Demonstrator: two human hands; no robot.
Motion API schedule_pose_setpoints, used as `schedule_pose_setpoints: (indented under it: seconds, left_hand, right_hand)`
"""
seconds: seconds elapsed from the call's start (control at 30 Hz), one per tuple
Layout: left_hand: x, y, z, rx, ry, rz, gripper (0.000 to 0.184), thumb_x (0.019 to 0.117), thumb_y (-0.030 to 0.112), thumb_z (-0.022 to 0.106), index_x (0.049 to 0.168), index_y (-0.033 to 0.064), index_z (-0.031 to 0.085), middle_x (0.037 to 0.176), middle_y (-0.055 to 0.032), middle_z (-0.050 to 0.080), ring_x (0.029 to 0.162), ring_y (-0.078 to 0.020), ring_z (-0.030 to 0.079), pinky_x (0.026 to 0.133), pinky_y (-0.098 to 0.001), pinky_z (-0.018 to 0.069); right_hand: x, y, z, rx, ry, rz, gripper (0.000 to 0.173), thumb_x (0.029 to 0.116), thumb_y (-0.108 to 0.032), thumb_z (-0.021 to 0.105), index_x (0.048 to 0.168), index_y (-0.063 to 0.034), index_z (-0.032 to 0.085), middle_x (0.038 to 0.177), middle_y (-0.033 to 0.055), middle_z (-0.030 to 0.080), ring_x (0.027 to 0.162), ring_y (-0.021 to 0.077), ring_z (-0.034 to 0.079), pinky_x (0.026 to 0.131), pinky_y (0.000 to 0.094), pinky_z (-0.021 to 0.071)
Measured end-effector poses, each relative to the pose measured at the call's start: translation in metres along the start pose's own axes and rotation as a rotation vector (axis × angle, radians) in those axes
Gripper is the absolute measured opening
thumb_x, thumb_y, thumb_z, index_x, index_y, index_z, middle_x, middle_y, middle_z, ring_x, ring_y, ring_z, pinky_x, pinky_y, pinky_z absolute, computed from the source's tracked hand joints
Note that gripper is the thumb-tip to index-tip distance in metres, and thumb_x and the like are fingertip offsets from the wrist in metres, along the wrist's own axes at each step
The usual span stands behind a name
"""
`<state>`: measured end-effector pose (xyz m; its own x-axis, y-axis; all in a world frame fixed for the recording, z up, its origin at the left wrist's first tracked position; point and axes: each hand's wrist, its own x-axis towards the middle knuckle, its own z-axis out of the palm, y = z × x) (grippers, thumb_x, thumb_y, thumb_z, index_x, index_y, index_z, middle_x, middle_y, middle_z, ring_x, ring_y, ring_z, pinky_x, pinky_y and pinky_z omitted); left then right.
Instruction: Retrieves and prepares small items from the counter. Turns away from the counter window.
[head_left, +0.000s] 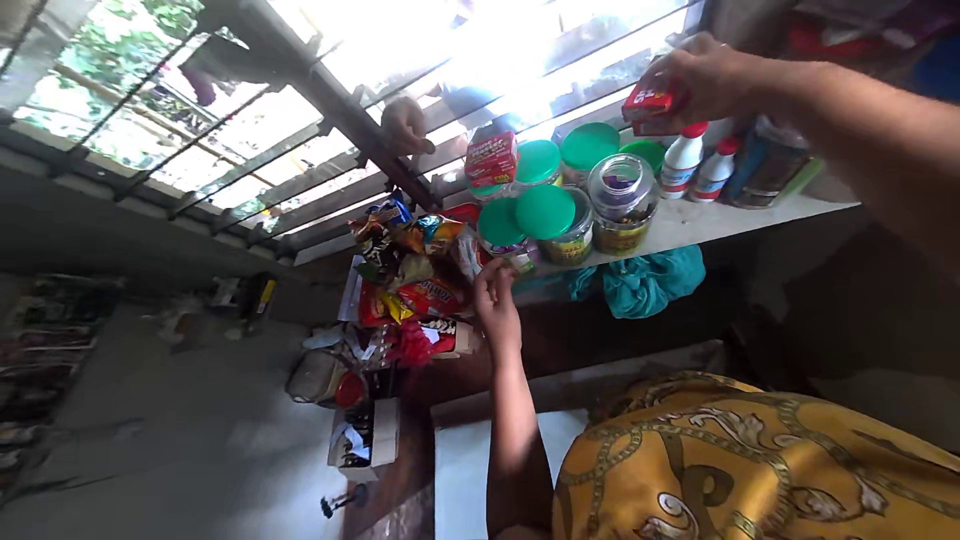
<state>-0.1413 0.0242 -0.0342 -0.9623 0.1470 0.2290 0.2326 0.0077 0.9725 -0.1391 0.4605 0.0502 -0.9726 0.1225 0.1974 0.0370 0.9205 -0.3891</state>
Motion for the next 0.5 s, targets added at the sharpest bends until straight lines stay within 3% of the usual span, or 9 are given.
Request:
schedule_pose_setpoints:
  seconds: [0.07, 0.13, 0.23, 0.33, 0.43, 0.5]
  left_hand:
    - [0.015, 0.015, -0.004, -0.153, 0.036, -0.059, 0.033, 0.1074, 0.011, 0.043, 0.136, -0.0054, 0.05, 0.131, -0.0154, 0.058, 0.112, -0.0185, 0.063, 0.1, -0.0362, 0.053]
    - [0.038, 0.038, -0.005, -0.31, 0.04, -0.086, 0.04, 0.1112, 0.017, 0.035, 0.146, -0.0029, 0.039, 0.142, -0.0131, 0.051, 0.123, -0.0177, 0.058, 0.106, -0.034, 0.0485]
    - [0.082, 0.071, 0.01, -0.529, 0.1, -0.215, 0.044, 0.1137, 0.028, 0.026, 0.15, 0.0046, 0.034, 0.139, -0.0081, 0.055, 0.123, -0.0142, 0.059, 0.105, -0.0289, 0.0479]
    - [0.131, 0.075, 0.02, -0.744, 0.054, -0.291, 0.056, 0.1131, 0.039, 0.015, 0.157, 0.0037, 0.019, 0.152, -0.014, 0.043, 0.135, -0.0179, 0.052, 0.113, -0.0292, 0.0419]
    - [0.178, 0.073, 0.037, -0.89, 0.193, -0.329, 0.051, 0.1118, 0.038, 0.018, 0.149, 0.0031, 0.026, 0.133, -0.0202, 0.052, 0.115, -0.0279, 0.062, 0.1, -0.0386, 0.0528]
    - [0.192, 0.067, 0.038, -0.923, 0.156, -0.313, 0.048, 0.1115, 0.036, 0.017, 0.147, 0.0057, 0.028, 0.132, -0.0183, 0.053, 0.115, -0.0265, 0.063, 0.098, -0.0393, 0.0547]
  right_hand:
    - [0.0, 0.001, 0.0, -0.029, -0.027, 0.025, 0.076, 0.0774, -0.026, 0.091, 0.141, -0.0064, 0.055, 0.144, 0.0404, 0.04, 0.129, 0.0612, 0.044, 0.102, 0.072, 0.0399]
    - [0.005, 0.005, 0.002, -0.065, -0.038, 0.034, 0.075, 0.0778, -0.028, 0.091, 0.14, -0.006, 0.055, 0.142, 0.0412, 0.041, 0.128, 0.0618, 0.044, 0.101, 0.0733, 0.0392]
    - [0.006, 0.0, 0.001, -0.122, -0.063, 0.063, 0.076, 0.0764, -0.029, 0.091, 0.139, -0.0052, 0.056, 0.141, 0.0402, 0.042, 0.13, 0.0607, 0.043, 0.102, 0.0722, 0.0394]
    - [0.01, 0.006, 0.006, -0.137, -0.099, 0.076, 0.08, 0.0742, -0.036, 0.091, 0.14, -0.0079, 0.056, 0.144, 0.04, 0.041, 0.132, 0.0611, 0.042, 0.104, 0.0721, 0.0386]
    - [0.011, 0.005, 0.009, -0.111, -0.108, 0.101, 0.081, 0.0735, -0.037, 0.091, 0.142, -0.0114, 0.055, 0.144, 0.0391, 0.041, 0.128, 0.0599, 0.045, 0.102, 0.0715, 0.0404]
    - [0.005, 0.004, 0.007, -0.105, -0.112, 0.126, 0.083, 0.0741, -0.04, 0.09, 0.144, -0.012, 0.054, 0.146, 0.0371, 0.041, 0.13, 0.0573, 0.045, 0.104, 0.0693, 0.0397]
